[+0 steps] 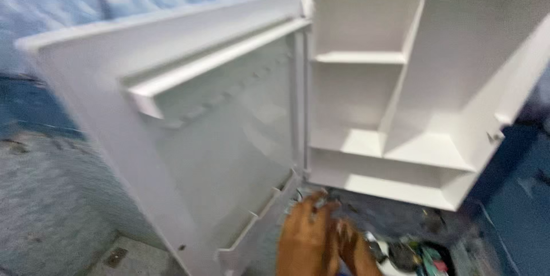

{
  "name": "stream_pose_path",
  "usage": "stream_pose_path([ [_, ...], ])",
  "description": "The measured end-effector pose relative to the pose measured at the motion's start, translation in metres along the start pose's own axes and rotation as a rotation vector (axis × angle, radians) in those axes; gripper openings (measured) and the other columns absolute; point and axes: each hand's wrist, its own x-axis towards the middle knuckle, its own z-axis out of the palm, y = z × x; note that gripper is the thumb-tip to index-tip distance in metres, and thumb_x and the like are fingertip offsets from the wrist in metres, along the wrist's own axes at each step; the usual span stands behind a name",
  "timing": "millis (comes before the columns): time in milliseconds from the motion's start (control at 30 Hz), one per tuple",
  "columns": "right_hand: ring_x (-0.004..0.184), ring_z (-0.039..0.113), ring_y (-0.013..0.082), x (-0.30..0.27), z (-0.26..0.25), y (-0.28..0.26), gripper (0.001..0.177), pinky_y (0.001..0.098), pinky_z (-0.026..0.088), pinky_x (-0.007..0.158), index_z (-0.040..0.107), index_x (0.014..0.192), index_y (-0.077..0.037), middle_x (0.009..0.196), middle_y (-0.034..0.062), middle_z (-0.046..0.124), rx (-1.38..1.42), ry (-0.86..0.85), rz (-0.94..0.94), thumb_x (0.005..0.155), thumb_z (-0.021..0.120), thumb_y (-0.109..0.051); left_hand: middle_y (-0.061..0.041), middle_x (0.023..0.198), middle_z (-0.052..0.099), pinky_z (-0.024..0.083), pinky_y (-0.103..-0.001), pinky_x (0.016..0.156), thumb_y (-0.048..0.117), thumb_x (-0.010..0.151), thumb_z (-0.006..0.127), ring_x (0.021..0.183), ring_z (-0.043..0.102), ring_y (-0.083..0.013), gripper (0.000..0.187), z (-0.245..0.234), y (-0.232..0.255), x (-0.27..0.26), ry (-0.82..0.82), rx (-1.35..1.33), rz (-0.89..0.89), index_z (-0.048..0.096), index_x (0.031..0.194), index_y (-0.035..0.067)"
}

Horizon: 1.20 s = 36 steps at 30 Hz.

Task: The person cleans the inside of a white wall-mounted bathroom cabinet. They wipe the door and shelves with a cloth, remove bottles of shampoo and lotion, wipe the shelves, and then place the bottles back. The person repeatedly rinses the cloth at the sink and wrings it out during the process.

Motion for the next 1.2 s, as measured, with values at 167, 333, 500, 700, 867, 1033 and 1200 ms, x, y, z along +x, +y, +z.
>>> stream_pose_path([
  [167, 0.101, 0.073, 0.017, 0.069, 0.042, -0.092, 0.013, 0.0313, 0.067, 0.08, 0.071, 0.101, -0.01, 0.112, 0.0086, 0.073, 0.047, -0.067, -0.349, 0.09, 0.065, -0.004, -0.016, 0.13, 0.066, 0.051, -0.047, 0.091, 0.012, 0.086, 0.081, 0.119, 0.059, -0.0307, 0.042, -0.152, 0.014, 0.059, 0.591, 0.587, 0.21, 0.067, 0.126, 0.011],
  [333, 0.099, 0.07, 0.0169, 0.155, 0.048, -0.192, 0.014, 0.0266, 0.061, 0.077, 0.074, 0.102, -0.01, 0.116, 0.0099, 0.067, 0.149, 0.122, -0.748, 0.092, 0.07, -0.001, -0.028, 0.138, 0.053, 0.05, -0.053, 0.097, 0.021, 0.075, 0.084, 0.128, 0.052, -0.0385, 0.087, -0.226, 0.03, 0.091, 0.705, 0.568, 0.078, 0.043, 0.148, -0.001],
  [500, 0.095, 0.066, 0.0292, 0.177, 0.072, -0.259, 0.018, 0.037, 0.055, 0.08, 0.084, 0.101, -0.011, 0.1, 0.0182, 0.07, -0.256, 0.177, -0.77, 0.088, 0.073, -0.004, -0.018, 0.126, 0.06, 0.064, -0.041, 0.086, 0.01, 0.082, 0.077, 0.107, 0.07, -0.0276, 0.087, -0.238, 0.014, 0.113, 0.515, 0.19, -0.187, 0.035, 0.158, 0.006],
  [700, 0.091, 0.075, 0.0205, 0.104, 0.095, -0.269, 0.025, 0.0319, 0.061, 0.079, 0.075, 0.115, -0.01, 0.106, 0.01, 0.072, 0.065, -0.024, -0.782, 0.094, 0.063, -0.003, -0.02, 0.109, 0.058, 0.06, -0.043, 0.073, 0.012, 0.073, 0.085, 0.092, 0.069, -0.031, 0.086, -0.236, 0.009, 0.111, 0.546, 0.423, -0.193, 0.047, 0.15, 0.004],
  [867, 0.098, 0.074, 0.0195, 0.034, 0.107, -0.306, 0.02, 0.0296, 0.064, 0.084, 0.076, 0.105, -0.006, 0.105, 0.0084, 0.074, 0.282, -0.244, -1.107, 0.086, 0.073, -0.002, -0.019, 0.113, 0.057, 0.06, -0.042, 0.079, 0.01, 0.072, 0.085, 0.096, 0.069, -0.0313, 0.073, -0.238, 0.01, 0.108, 0.61, 0.457, -0.058, 0.053, 0.137, 0.001],
  [1033, 0.096, 0.077, 0.0149, 0.103, 0.098, -0.266, 0.014, 0.0276, 0.068, 0.085, 0.077, 0.106, -0.01, 0.109, 0.0061, 0.077, 0.241, -0.181, -1.094, 0.094, 0.073, -0.003, -0.019, 0.111, 0.058, 0.061, -0.042, 0.074, 0.006, 0.069, 0.084, 0.091, 0.072, -0.0297, 0.086, -0.236, 0.011, 0.107, 0.585, 0.373, -0.153, 0.052, 0.148, 0.005],
  [1200, 0.082, 0.073, 0.0147, 0.229, 0.082, -0.209, 0.01, 0.0295, 0.062, 0.073, 0.08, 0.102, -0.01, 0.098, 0.008, 0.078, -0.123, 0.115, -0.81, 0.092, 0.078, -0.009, -0.018, 0.113, 0.058, 0.063, -0.04, 0.075, 0.009, 0.072, 0.087, 0.093, 0.073, -0.0289, 0.083, -0.24, 0.012, 0.114, 0.592, 0.409, -0.148, 0.051, 0.148, 0.005],
])
